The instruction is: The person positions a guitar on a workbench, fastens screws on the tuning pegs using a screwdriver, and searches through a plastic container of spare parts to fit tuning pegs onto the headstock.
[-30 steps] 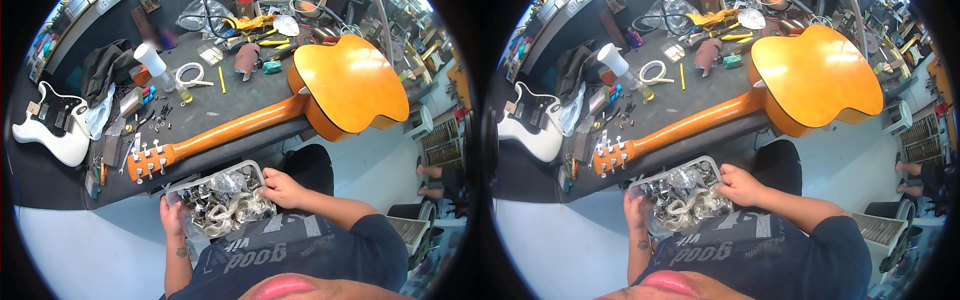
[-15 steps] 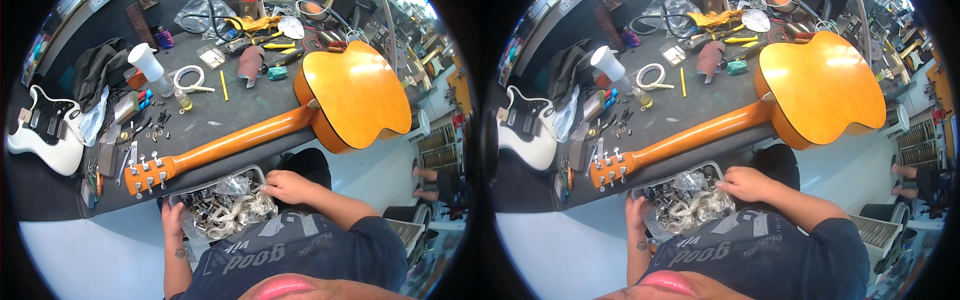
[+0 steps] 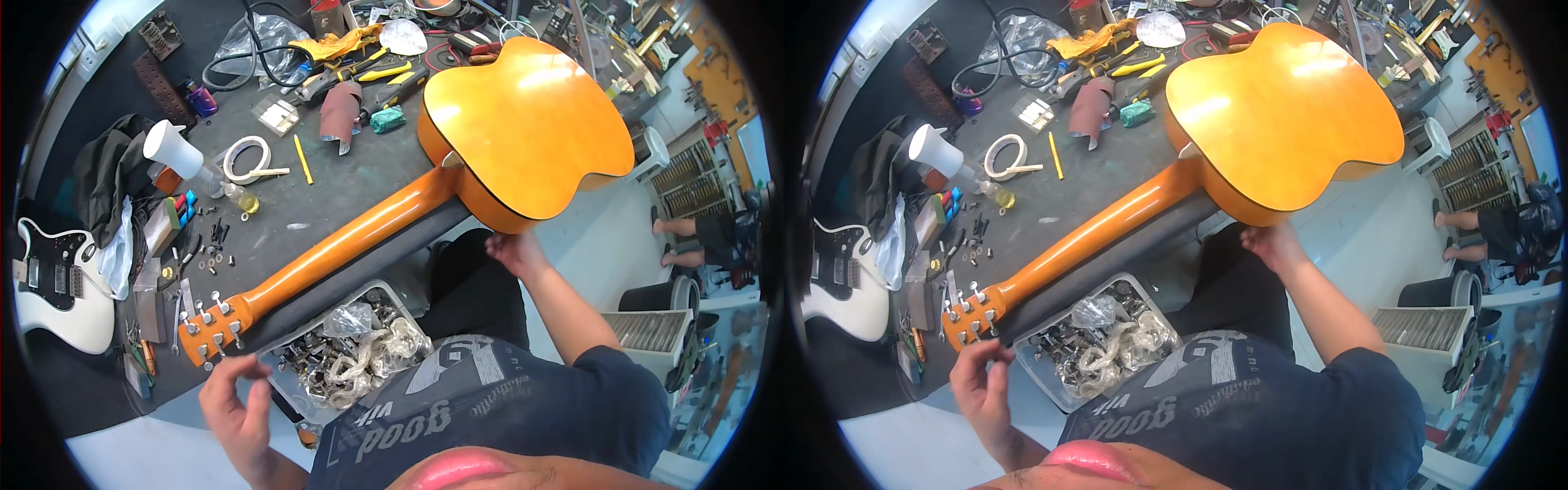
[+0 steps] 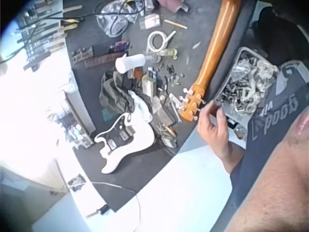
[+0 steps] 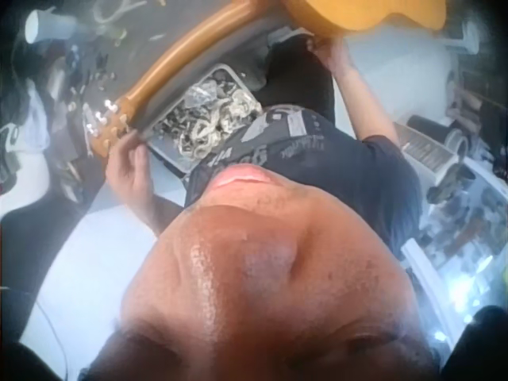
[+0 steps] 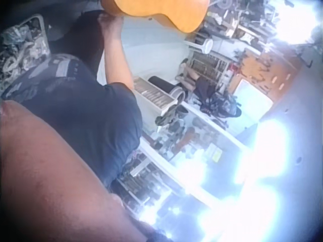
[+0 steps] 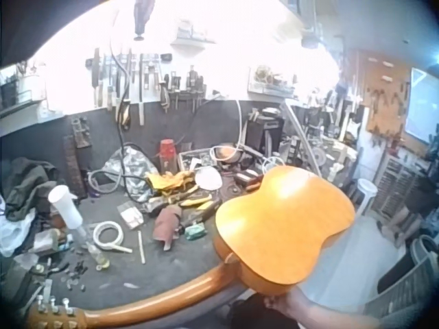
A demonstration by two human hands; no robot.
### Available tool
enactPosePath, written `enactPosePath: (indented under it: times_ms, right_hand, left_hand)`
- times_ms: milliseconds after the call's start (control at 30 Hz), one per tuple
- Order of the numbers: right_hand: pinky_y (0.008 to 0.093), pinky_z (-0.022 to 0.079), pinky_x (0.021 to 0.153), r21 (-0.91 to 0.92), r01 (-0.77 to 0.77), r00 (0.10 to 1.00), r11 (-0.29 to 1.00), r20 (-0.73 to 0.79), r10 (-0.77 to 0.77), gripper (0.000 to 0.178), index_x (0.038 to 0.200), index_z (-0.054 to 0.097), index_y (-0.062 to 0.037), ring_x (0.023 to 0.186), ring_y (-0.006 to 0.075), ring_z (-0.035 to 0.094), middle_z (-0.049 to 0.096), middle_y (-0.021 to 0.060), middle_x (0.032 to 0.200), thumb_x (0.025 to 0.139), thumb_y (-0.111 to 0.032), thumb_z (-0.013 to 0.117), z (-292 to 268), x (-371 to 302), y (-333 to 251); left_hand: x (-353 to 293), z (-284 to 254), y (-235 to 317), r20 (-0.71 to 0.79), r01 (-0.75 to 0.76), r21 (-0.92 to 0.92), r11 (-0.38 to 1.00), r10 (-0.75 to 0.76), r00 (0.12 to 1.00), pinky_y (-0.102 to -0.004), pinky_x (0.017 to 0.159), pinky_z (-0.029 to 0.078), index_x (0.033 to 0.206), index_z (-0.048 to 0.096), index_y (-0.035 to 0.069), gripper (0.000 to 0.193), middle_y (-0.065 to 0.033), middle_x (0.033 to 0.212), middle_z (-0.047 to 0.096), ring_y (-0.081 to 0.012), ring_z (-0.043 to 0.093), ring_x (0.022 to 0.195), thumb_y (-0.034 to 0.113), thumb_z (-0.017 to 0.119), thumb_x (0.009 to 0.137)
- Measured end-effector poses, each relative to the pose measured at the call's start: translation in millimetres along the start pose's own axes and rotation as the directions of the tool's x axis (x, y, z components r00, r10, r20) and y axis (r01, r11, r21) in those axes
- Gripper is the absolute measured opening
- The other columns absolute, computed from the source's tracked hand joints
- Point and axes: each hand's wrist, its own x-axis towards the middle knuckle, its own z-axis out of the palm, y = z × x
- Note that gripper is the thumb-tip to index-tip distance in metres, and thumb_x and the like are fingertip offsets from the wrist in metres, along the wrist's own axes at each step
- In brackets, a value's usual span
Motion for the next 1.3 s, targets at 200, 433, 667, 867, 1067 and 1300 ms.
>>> enactPosePath:
  times_ms: [200, 433, 667, 867, 1067, 1300]
  right_hand:
    - [0.0488, 0.038, 0.121, 0.425, 0.446, 0.88, 0.788, -0.366, -0.301, 0.094, 0.158, 0.038, -0.0048, 0.145, 0.032, 0.049, 0.048, 0.0117, 0.161, 0.1, -0.079, 0.038, 79, -44, -81]
    - [0.0486, 0.037, 0.122, 0.391, 0.45, 0.885, 0.803, -0.314, -0.343, 0.095, 0.16, 0.038, -0.0072, 0.146, 0.0322, 0.048, 0.049, 0.012, 0.161, 0.095, -0.074, 0.058, 107, -49, -121]
    - [0.0461, 0.044, 0.118, 0.223, 0.49, 0.849, 0.843, -0.343, -0.402, 0.079, 0.156, 0.045, -0.0095, 0.14, 0.0299, 0.055, 0.056, 0.0099, 0.154, 0.094, -0.05, 0.073, 100, -58, -110]
    - [0.046, 0.046, 0.117, 0.198, 0.54, 0.817, 0.818, -0.358, -0.453, 0.079, 0.157, 0.043, -0.0111, 0.14, 0.0294, 0.054, 0.055, 0.0088, 0.154, 0.094, -0.048, 0.072, 86, -102, -93]
    - [0.0467, 0.045, 0.117, 0.146, 0.55, 0.782, 0.822, -0.433, -0.447, 0.08, 0.158, 0.042, -0.0114, 0.142, 0.0297, 0.052, 0.053, 0.0086, 0.156, 0.094, -0.049, 0.072, 85, -151, -74]
    - [0.0472, 0.045, 0.118, 0.145, 0.55, 0.765, 0.822, -0.483, -0.427, 0.079, 0.159, 0.041, -0.0121, 0.142, 0.0295, 0.052, 0.053, 0.0088, 0.156, 0.095, -0.048, 0.069, 85, -171, -65]
  left_hand:
    - [47, 54, 0, 0.109, -0.393, 0.294, 0.871, 0.378, 0.919, -0.0454, 0.093, 0.053, 0.119, 0.067, -0.002, 0.039, -0.0177, 0.113, 0.072, -0.0372, 0.067, 0.105, -0.001, 0.077, 0.081]
    - [78, 88, -33, 0.153, -0.317, 0.606, 0.73, 0.283, 0.947, -0.0495, 0.104, 0.046, 0.131, 0.064, 0.001, 0.048, -0.0166, 0.132, 0.065, -0.0379, 0.059, 0.123, 0.012, 0.079, 0.087]
    - [79, 90, -46, 0.176, -0.357, 0.667, 0.653, 0.327, 0.928, -0.0487, 0.1, 0.048, 0.135, 0.062, 0.003, 0.055, -0.0136, 0.127, 0.066, -0.0356, 0.06, 0.118, 0.012, 0.08, 0.084]
    - [66, 86, -53, 0.2, -0.44, 0.661, 0.608, 0.423, 0.884, -0.0503, 0.101, 0.048, 0.134, 0.063, 0.003, 0.058, -0.0143, 0.127, 0.066, -0.0371, 0.06, 0.119, 0.005, 0.081, 0.08]
    - [58, 83, -49, 0.259, -0.498, 0.658, 0.566, 0.451, 0.854, -0.0503, 0.101, 0.047, 0.134, 0.064, 0.003, 0.059, -0.012, 0.128, 0.065, -0.0351, 0.06, 0.118, 0.004, 0.081, 0.078]
    - [52, 76, -51, 0.305, -0.542, 0.656, 0.524, 0.473, 0.826, -0.0503, 0.098, 0.048, 0.133, 0.065, 0.002, 0.057, -0.0115, 0.127, 0.065, -0.034, 0.061, 0.116, 0.003, 0.08, 0.079]
